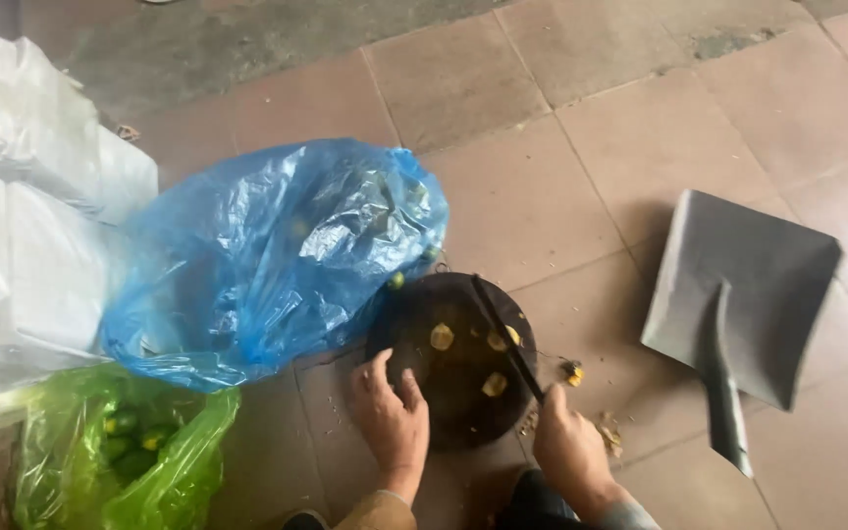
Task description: Cutting betel nuts into smaller pieces using a cleaver on a wooden chopping block.
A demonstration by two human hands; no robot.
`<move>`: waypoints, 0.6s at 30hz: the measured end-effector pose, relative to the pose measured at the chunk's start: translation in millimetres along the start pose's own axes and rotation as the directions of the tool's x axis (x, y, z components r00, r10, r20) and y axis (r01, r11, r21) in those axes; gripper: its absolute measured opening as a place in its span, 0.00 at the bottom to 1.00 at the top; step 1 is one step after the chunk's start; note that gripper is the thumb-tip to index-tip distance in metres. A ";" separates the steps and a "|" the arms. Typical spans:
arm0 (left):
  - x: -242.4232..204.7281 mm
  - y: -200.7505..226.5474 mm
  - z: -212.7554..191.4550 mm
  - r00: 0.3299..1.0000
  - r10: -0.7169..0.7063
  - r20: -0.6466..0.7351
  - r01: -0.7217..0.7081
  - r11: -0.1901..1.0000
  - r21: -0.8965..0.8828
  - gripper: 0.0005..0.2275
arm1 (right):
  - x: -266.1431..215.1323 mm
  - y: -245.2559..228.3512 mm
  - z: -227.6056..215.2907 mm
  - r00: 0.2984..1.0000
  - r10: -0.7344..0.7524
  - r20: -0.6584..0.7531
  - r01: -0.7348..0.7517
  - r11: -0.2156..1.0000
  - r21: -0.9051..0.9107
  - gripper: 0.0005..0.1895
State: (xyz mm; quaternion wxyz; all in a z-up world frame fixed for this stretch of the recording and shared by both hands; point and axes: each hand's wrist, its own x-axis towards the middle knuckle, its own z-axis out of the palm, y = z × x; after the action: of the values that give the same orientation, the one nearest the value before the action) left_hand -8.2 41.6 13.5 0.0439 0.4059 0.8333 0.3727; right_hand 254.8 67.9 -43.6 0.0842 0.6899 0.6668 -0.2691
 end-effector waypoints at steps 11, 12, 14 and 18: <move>-33.6 18.4 18.9 0.966 0.104 0.237 -0.064 0.983 -0.171 0.17 | -25.7 19.5 16.7 0.994 -0.094 -0.060 0.089 0.993 -0.081 0.12; -31.3 27.7 21.0 0.941 0.138 0.310 -0.073 0.975 -0.211 0.19 | -21.7 33.7 35.7 0.986 -0.132 -0.097 0.118 0.983 -0.137 0.19; -25.8 45.9 34.8 0.901 0.146 0.408 -0.059 0.974 -0.219 0.21 | -21.9 34.8 38.2 0.995 -0.077 -0.060 0.071 0.992 -0.103 0.16; -30.0 52.9 70.1 0.832 0.144 0.537 -0.061 0.984 -0.169 0.17 | -36.0 21.8 21.3 0.997 -0.010 0.072 0.012 1.000 -0.027 0.13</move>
State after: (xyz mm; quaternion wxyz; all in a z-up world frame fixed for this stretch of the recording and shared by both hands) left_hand 72.2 82.2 -9.0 0.2889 0.5353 0.7338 0.3025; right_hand 271.6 24.3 -49.4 0.1159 0.6749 0.6707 -0.2851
